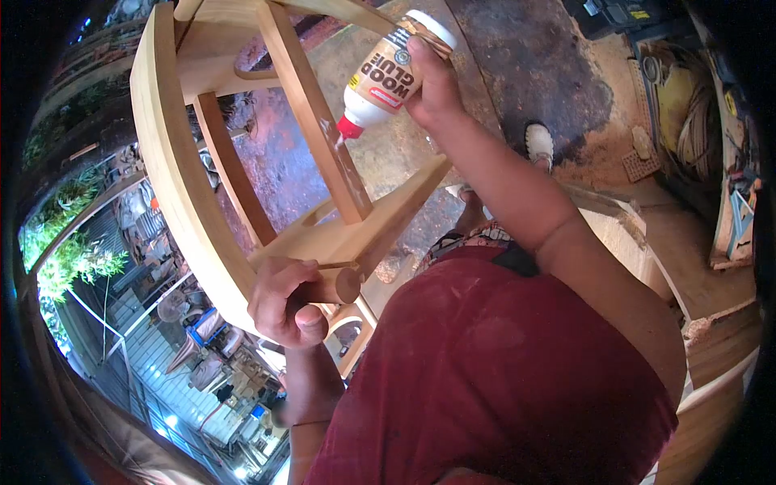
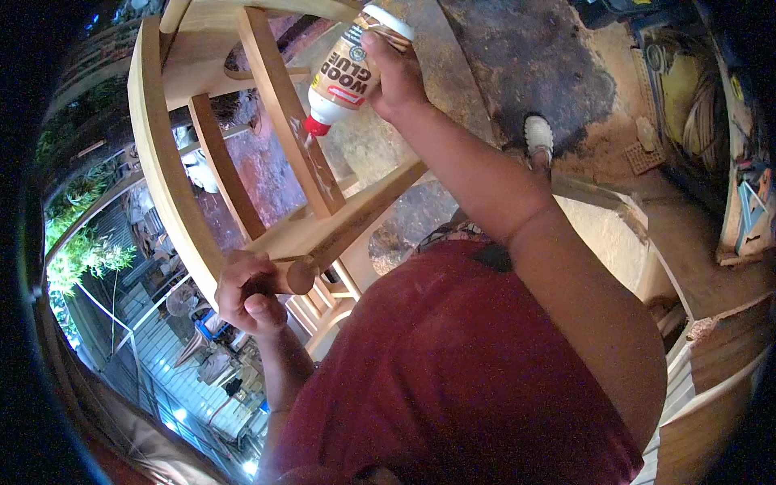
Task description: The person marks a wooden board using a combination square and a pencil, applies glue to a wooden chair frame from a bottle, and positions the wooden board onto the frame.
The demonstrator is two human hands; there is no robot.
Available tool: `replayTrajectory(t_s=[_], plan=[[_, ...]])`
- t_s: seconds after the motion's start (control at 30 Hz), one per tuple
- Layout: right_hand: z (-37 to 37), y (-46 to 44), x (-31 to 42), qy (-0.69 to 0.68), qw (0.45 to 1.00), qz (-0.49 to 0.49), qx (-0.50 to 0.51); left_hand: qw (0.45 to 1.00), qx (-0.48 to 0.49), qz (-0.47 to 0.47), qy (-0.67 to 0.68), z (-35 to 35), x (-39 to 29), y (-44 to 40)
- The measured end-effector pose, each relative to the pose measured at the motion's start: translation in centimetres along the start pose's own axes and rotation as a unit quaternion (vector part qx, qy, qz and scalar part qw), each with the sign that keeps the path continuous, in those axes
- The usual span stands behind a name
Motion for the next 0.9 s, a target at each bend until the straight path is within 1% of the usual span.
replayTrajectory(t_s=[0.03,0.07,0.17,0.27,0.3,0.47,0.53,0.67,0.77,0.83,0.9], plan=[[0.5,0.5,-0.3,0.012,0.999,-0.024,-0.023,1.0,0.001,0.008,0.001,0.0,0.0,0.1],[0.9,1.2,-0.3,0.012,0.999,-0.024,-0.023,1.0,0.001,0.008,0.0,0.0,0.0,0.0],[1.7,4.0,-0.5,0.065,0.995,-0.073,-0.014,1.0,-0.001,0.004,-0.006,0.0,-0.2,-0.2],[0.8,5.0,0.0,0.036,0.995,-0.094,-0.01,1.0,0.006,0.004,-0.006,0.0,-0.2,-0.2],[1.0,4.8,0.0,0.049,0.996,-0.07,-0.017,1.0,0.006,0.004,-0.005,0.0,-0.1,-0.2],[1.7,3.3,-0.2,0.039,0.997,-0.058,-0.022,1.0,0.008,0.0,0.002,0.0,-0.1,-0.2],[1.5,4.6,-0.5,0.045,0.991,-0.12,-0.037,1.0,0.006,-0.003,0.002,0.0,-0.1,-0.2],[1.4,5.8,-0.7,0.065,0.992,-0.108,-0.014,1.0,0.004,-0.011,-0.004,-0.1,-0.2,-0.4],[1.5,3.6,-1.1,0.069,0.994,-0.081,0.0,1.0,0.008,-0.005,-0.001,-0.1,-0.2,-0.3],[0.8,1.4,-0.7,0.036,0.999,-0.031,-0.006,1.0,0.008,0.01,-0.004,-0.1,-0.1,-0.3],[-0.2,-0.2,-0.4,0.037,0.999,-0.013,0.0,1.0,0.005,0.003,-0.003,-0.2,-0.1,-0.3]])
Point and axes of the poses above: each hand's wrist, its own y-axis away from the middle knuckle, its own z-axis out of the back of the hand, x = y × z, the point moved 5 cm from there along -y, towards the middle knuckle, and after that the axes turned 2 degrees about x, right-handed, at the moved point
